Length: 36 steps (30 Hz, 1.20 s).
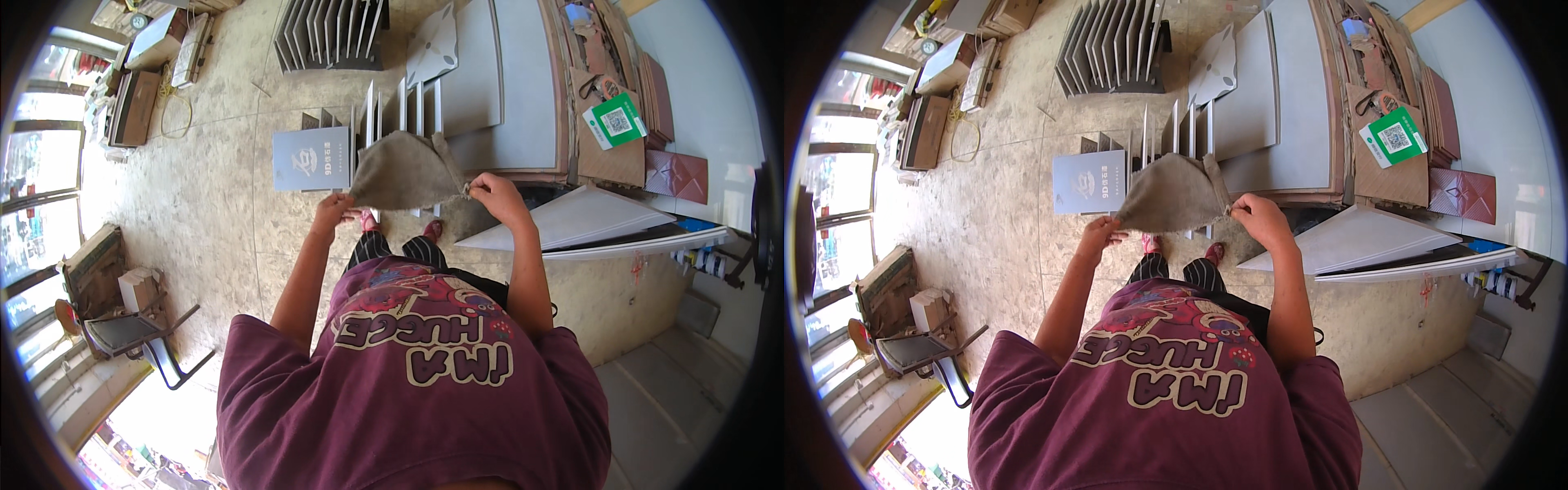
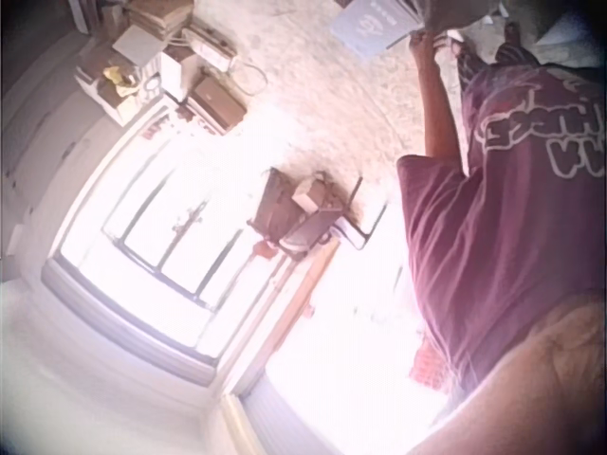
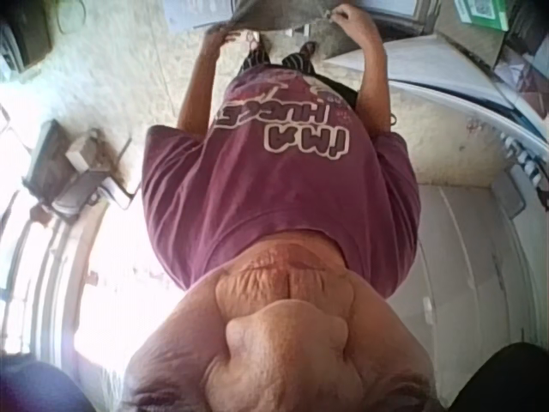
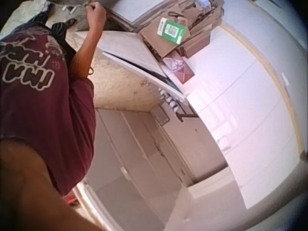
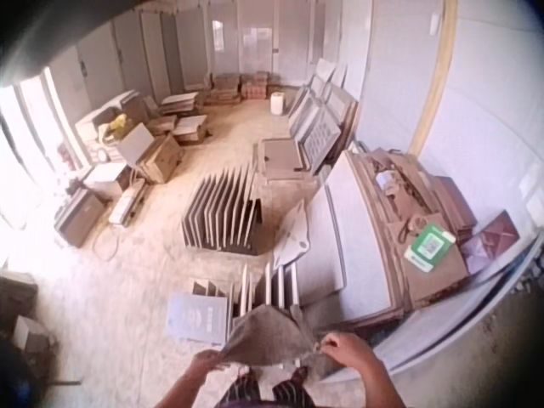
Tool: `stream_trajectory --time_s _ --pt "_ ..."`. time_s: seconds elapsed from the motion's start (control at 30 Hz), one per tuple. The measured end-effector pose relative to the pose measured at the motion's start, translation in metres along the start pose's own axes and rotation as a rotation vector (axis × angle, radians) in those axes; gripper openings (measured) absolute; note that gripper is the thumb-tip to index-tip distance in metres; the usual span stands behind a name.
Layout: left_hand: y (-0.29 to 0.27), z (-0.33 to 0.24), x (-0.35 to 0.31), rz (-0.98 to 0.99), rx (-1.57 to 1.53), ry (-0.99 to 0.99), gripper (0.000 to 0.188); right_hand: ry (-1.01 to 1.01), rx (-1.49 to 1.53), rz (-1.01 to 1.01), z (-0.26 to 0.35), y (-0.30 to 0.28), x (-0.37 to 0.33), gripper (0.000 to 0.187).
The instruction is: The person wipes a large white tile with a cloth, inspects several smaller brown tiles from a stack, and rearranges them.
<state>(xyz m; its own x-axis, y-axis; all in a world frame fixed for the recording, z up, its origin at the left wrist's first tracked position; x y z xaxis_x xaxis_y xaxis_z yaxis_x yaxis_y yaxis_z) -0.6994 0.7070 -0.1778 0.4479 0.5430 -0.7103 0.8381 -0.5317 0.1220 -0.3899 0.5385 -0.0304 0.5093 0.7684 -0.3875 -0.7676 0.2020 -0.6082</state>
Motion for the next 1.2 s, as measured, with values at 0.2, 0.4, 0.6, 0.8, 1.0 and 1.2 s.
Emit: stream_trajectory --time_s 0.2,0.4,0.6,0.8,1.0,1.2 --pt "0.0 0.033 -0.027 0.077 0.083 -0.124 0.019 0.013 -0.054 0.007 0.001 0.009 -0.01 0.019" --pt "-0.026 0.032 -0.013 0.079 0.204 -0.081 0.018 0.006 -0.049 -0.057 0.029 0.016 -0.014 0.019" --pt "-0.04 0.022 0.004 0.126 0.266 -0.079 0.021 0.0 -0.023 -0.136 0.038 0.028 -0.023 0.019" --pt "-0.047 0.03 0.002 0.179 0.342 -0.111 0.021 0.014 -0.015 -0.174 0.043 0.041 -0.038 0.018" --pt "-0.07 0.041 -0.009 0.152 0.323 -0.109 0.022 0.004 -0.05 -0.114 0.05 0.061 -0.045 0.019" --pt "-0.095 0.079 -0.029 0.118 0.19 -0.132 0.018 -0.03 -0.088 -0.069 0.059 0.072 -0.048 0.02"
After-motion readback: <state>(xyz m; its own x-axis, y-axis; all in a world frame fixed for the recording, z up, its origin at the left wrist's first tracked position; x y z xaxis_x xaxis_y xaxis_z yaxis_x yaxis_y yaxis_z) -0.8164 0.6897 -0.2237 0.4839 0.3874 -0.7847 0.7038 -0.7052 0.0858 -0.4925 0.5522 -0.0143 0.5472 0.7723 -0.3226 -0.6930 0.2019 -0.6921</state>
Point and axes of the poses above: each hand's wrist, its own x-axis towards the middle knuckle, its own y-axis out of the palm, z = x × y, the point moved 6 cm from there along x, towards the middle knuckle, and after that the axes turned 4 degrees about -z, right-handed, at the moved point
